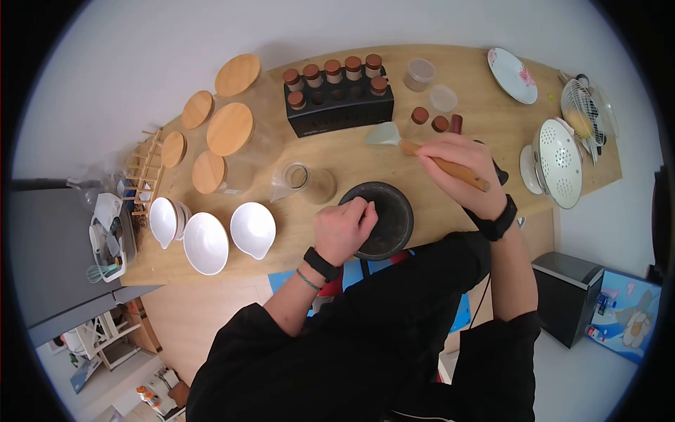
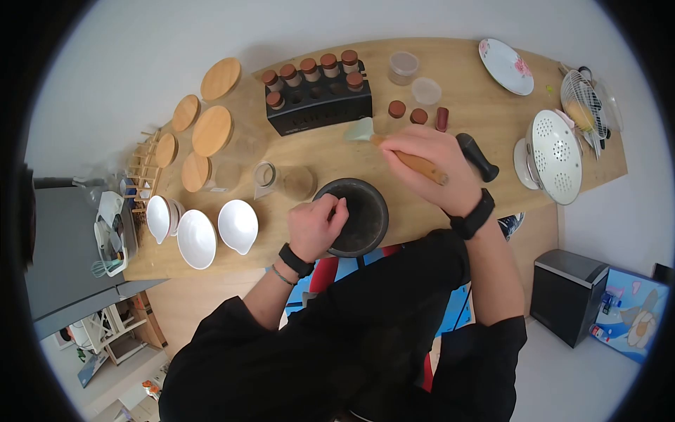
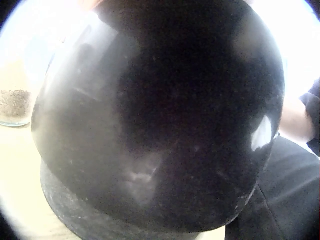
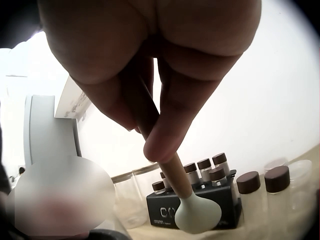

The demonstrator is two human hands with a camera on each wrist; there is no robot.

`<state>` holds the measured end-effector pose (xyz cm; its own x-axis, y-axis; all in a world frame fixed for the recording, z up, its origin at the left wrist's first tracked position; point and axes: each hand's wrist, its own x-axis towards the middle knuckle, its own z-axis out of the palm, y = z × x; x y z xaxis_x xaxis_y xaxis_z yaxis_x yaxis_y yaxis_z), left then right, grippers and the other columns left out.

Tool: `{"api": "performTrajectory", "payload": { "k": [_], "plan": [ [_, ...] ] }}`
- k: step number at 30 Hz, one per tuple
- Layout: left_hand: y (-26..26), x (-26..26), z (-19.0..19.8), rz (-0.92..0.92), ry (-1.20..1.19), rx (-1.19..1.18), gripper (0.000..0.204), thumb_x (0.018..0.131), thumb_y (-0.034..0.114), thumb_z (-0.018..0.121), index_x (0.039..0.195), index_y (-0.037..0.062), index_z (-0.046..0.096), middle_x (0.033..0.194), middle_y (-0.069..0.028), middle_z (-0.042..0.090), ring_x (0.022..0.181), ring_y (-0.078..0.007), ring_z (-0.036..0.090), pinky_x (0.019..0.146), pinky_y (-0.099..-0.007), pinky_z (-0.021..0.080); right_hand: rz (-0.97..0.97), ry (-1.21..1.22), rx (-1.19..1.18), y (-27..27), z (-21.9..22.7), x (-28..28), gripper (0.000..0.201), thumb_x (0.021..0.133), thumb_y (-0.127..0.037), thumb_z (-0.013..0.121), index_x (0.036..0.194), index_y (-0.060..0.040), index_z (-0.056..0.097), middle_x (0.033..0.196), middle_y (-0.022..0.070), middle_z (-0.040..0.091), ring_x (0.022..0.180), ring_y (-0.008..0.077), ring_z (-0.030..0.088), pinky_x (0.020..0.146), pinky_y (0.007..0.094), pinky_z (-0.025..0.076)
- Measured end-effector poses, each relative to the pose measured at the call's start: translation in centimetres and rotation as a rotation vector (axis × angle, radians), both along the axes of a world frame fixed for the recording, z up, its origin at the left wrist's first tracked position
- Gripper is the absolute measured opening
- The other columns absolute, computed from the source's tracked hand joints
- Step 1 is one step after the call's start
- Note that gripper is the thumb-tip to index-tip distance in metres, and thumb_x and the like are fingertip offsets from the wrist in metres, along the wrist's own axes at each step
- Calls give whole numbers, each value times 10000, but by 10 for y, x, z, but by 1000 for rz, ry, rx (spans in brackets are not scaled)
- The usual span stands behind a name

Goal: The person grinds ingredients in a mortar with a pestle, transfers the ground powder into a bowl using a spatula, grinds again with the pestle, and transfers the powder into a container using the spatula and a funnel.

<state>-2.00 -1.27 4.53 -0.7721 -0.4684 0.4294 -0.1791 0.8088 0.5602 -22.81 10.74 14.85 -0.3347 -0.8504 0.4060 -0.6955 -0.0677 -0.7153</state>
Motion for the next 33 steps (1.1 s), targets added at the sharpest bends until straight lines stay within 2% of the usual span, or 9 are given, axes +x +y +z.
{"api": "performTrajectory", "payload": {
  "k": [7,15,18,21,26,28,29,32,33],
  "plan": [
    [-1,0,-4,17,-5,15,207,840,151,714,686,100,586,528,-59,544,450,-248,551,443,-349,426,41,50,143,14,3,7,142,817,-3,691,959,4,679,808,119,661,720,258,635,641,320,494],
    [-1,-1,-4,10,-28,15,196,836,153,718,687,107,599,523,-52,542,443,-236,545,440,-348,417,-90,39,15,-4,-5,5,132,805,-9,700,935,-16,681,813,99,651,694,282,613,618,335,480],
    [-2,-1,-4,18,-12,22,192,833,152,721,689,108,602,521,-49,539,438,-236,536,438,-350,412,-60,122,107,-2,-11,12,122,799,-9,697,920,-22,681,825,103,647,703,296,615,621,340,482],
    [-3,-1,-5,13,-12,21,189,827,146,725,688,108,603,522,-48,539,434,-236,529,435,-348,407,-7,75,216,14,7,24,120,788,-5,703,904,-26,680,817,110,642,711,302,621,629,343,488],
    [-5,2,-3,-31,14,9,207,840,162,728,690,99,600,516,-50,528,428,-222,529,428,-339,400,-36,8,171,26,19,24,147,775,8,713,915,-30,688,814,117,641,716,294,629,642,339,496],
    [-4,13,2,-19,-57,228,175,847,198,718,793,103,581,539,-54,537,453,-251,547,451,-359,438,-71,29,163,25,20,19,154,772,13,716,918,-29,690,812,119,642,717,293,631,646,337,498],
    [-5,18,6,-21,-58,226,175,847,198,718,793,103,581,539,-54,537,453,-251,547,451,-359,438,-67,39,136,23,19,18,156,778,6,715,928,-29,689,821,119,644,725,294,631,655,340,500],
    [-9,36,12,133,-365,245,374,868,269,705,1113,62,512,572,-114,590,529,-339,611,480,-416,479,-15,29,102,15,14,15,153,793,-10,710,943,-29,685,839,117,648,744,300,630,676,348,505],
    [-11,38,12,133,-365,244,374,868,269,705,1113,62,512,572,-114,590,529,-339,611,480,-416,479,34,14,96,12,13,14,147,803,-20,705,947,-29,680,848,115,650,756,305,629,687,354,508]
  ]
}}
